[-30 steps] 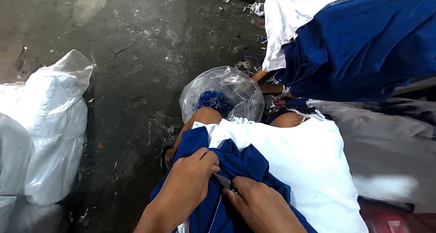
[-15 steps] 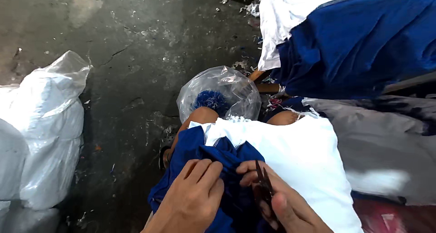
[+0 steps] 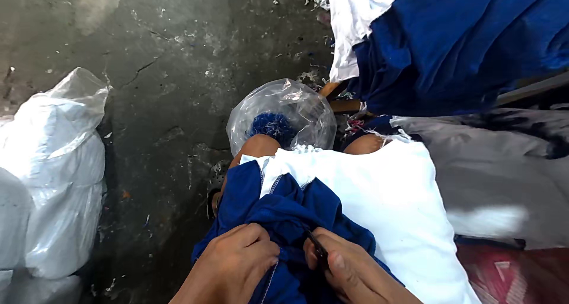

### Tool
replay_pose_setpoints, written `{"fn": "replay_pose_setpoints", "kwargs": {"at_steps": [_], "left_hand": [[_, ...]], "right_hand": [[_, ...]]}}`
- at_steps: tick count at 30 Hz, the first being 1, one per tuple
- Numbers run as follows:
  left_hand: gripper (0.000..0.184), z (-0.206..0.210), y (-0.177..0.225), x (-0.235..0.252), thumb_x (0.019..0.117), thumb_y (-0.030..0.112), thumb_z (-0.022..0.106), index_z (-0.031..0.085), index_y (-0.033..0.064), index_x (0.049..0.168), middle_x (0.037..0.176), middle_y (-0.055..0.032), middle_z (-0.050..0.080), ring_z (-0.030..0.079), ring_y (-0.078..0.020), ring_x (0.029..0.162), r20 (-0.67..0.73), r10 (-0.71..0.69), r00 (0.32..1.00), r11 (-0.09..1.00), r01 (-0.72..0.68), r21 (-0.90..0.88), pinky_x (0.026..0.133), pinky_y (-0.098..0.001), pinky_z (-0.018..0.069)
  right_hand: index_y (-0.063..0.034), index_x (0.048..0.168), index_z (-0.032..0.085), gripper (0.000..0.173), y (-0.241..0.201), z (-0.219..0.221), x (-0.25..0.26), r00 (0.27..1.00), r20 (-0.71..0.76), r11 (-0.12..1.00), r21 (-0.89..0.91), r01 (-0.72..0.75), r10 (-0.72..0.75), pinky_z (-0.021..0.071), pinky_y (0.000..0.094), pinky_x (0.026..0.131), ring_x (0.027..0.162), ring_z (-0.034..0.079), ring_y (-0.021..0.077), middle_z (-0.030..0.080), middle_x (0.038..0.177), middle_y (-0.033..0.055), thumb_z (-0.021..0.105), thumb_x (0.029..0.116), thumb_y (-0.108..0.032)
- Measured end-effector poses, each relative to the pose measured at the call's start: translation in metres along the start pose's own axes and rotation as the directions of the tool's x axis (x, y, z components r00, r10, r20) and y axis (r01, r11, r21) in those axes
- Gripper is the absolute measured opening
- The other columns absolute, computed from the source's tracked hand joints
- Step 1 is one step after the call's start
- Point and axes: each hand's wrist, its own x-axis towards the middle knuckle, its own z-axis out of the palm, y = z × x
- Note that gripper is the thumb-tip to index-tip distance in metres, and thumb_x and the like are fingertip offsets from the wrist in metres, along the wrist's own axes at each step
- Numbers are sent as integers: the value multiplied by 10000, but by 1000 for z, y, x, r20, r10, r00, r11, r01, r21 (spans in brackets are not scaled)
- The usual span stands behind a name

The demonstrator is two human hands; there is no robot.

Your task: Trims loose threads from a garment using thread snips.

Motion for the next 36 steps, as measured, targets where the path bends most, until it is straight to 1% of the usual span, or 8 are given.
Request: {"fn": "replay_pose_setpoints", "kwargs": {"at_steps": [5, 10, 15, 17, 19, 24, 31, 36], "left_hand": [[307, -13, -1, 3, 1089, 300, 480, 683, 95, 985, 903, -25, 718, 685, -66, 811, 30, -42, 999, 997, 44, -63, 711, -219, 567], [310, -6, 5, 7, 1096, 322, 434, 635, 113, 987, 755, -4, 674, 654, -91, 647, -9, -133, 991, 990, 134, 49, 559, -266, 536], [286, -3, 14, 7, 1064, 306, 538, 694, 68, 1038, 921, -86, 689, 673, -176, 849, 33, -56, 998, 998, 56, 5, 757, -295, 571], [284, -1, 30, 12, 1061, 253, 538, 724, 39, 1067, 931, -152, 697, 692, -298, 879, 99, -86, 991, 995, 80, 58, 795, -411, 574], [287, 4, 34, 17, 1065, 193, 500, 724, 27, 997, 915, -178, 702, 702, -347, 861, 135, -102, 986, 989, 85, 125, 771, -457, 573], [311, 19, 4, 10, 1083, 277, 454, 672, 130, 917, 815, -10, 677, 673, -121, 740, -54, 20, 998, 988, -12, 155, 620, -265, 556], [241, 13, 7, 12, 1055, 253, 466, 630, 122, 939, 753, 4, 643, 632, -98, 630, -10, -153, 988, 984, 153, 94, 536, -271, 524], [261, 19, 9, 10, 1062, 254, 452, 642, 116, 947, 759, -2, 645, 637, -110, 633, -63, -163, 985, 974, 171, 145, 540, -275, 529]], "right_hand": [[35, 1070, 649, 508, -11, -4, -4, 999, 29, 990, -137, -33, 37, 513, 341, 818, 929, 621, 222, 631, 1017, 203, 377, 1113, -391], [48, 1043, 660, 459, -22, -3, -4, 990, 46, 945, -306, -116, 136, 549, 439, 737, 875, 660, 303, 650, 995, 209, 501, 1068, -382], [49, 1038, 659, 498, -16, -7, -6, 996, 14, 971, -224, -80, 85, 520, 368, 769, 868, 636, 252, 650, 963, 211, 439, 1096, -393], [42, 1037, 664, 513, -12, -10, -7, 998, 9, 982, -176, -65, 67, 506, 332, 769, 855, 619, 208, 646, 953, 197, 418, 1103, -403], [35, 1042, 669, 516, -9, -11, -6, 998, 14, 985, -162, -61, 64, 503, 313, 779, 864, 617, 187, 650, 958, 187, 404, 1107, -402], [18, 1032, 673, 505, -4, -13, -6, 998, 22, 990, -133, -53, 56, 484, 284, 761, 846, 594, 151, 637, 938, 155, 396, 1109, -397], [-7, 980, 674, 460, 2, -8, -8, 1000, -15, 979, -205, -20, 18, 493, 265, 708, 799, 598, 140, 637, 892, 122, 486, 1071, -416], [14, 964, 682, 453, -9, 5, -5, 995, -19, 901, -422, -101, 102, 553, 422, 649, 773, 659, 278, 658, 909, 167, 596, 1007, -429]]}}
